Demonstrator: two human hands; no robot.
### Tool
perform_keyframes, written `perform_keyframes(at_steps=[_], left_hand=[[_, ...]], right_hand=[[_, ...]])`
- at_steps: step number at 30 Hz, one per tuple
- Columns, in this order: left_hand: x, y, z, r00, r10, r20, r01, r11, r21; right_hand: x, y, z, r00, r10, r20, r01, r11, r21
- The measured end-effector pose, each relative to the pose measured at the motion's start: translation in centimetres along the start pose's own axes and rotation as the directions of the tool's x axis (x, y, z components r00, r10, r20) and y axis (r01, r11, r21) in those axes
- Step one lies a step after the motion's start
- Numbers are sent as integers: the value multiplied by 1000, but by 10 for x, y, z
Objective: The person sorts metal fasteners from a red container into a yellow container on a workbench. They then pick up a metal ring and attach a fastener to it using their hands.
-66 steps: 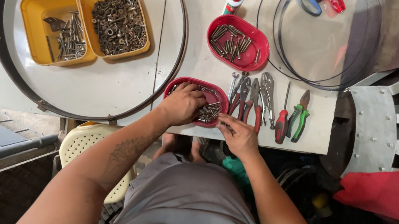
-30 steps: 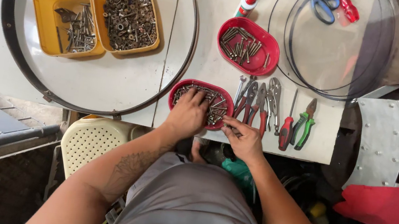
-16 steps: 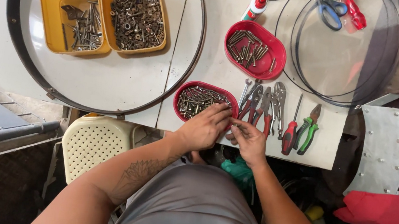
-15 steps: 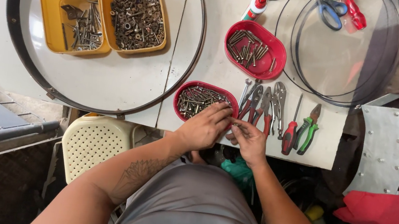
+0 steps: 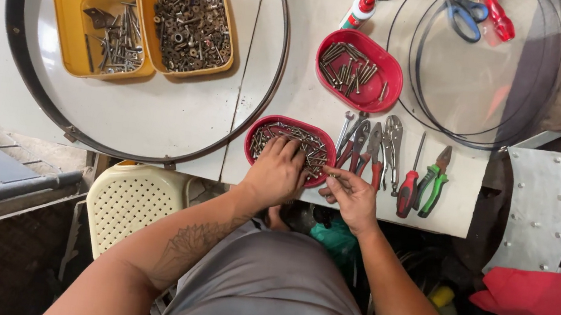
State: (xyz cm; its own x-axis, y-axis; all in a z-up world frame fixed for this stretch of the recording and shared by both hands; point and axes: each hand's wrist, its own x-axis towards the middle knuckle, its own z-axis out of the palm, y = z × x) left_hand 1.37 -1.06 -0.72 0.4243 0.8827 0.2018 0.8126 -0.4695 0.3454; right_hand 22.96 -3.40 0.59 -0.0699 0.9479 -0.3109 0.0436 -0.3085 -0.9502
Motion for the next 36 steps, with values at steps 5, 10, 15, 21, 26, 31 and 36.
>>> perform_keyframes(at_steps=[5, 10, 15, 21, 26, 31, 36], left_hand=[[-3, 4, 8, 999, 31, -39, -32, 999, -19], [5, 1, -15, 999, -38, -37, 36, 998, -42], [6, -6, -9, 955, -244, 169, 216, 962, 164], [-5, -27, -6, 986, -52, -160, 74, 988, 138], [6, -61, -2, 990, -89, 110, 58, 964, 261], [24, -67, 36, 974, -133, 186, 82, 962, 260], [40, -64, 36, 958, -143, 247, 101, 979, 178]], right_hand=[[1, 11, -4, 1000, 11, 5, -11, 1000, 8], [1, 13, -5, 1000, 4, 1, -4, 1000, 13], [-3, -7, 1, 1000, 12, 1, -12, 1000, -6], [-2, -8, 0, 1000, 11, -2, -11, 1000, -6], [-1, 2, -3, 1000, 15, 0, -15, 1000, -2], [0, 2, -3, 1000, 21, 9, -21, 1000, -1], [-3, -1, -3, 999, 40, 13, -40, 999, 12]])
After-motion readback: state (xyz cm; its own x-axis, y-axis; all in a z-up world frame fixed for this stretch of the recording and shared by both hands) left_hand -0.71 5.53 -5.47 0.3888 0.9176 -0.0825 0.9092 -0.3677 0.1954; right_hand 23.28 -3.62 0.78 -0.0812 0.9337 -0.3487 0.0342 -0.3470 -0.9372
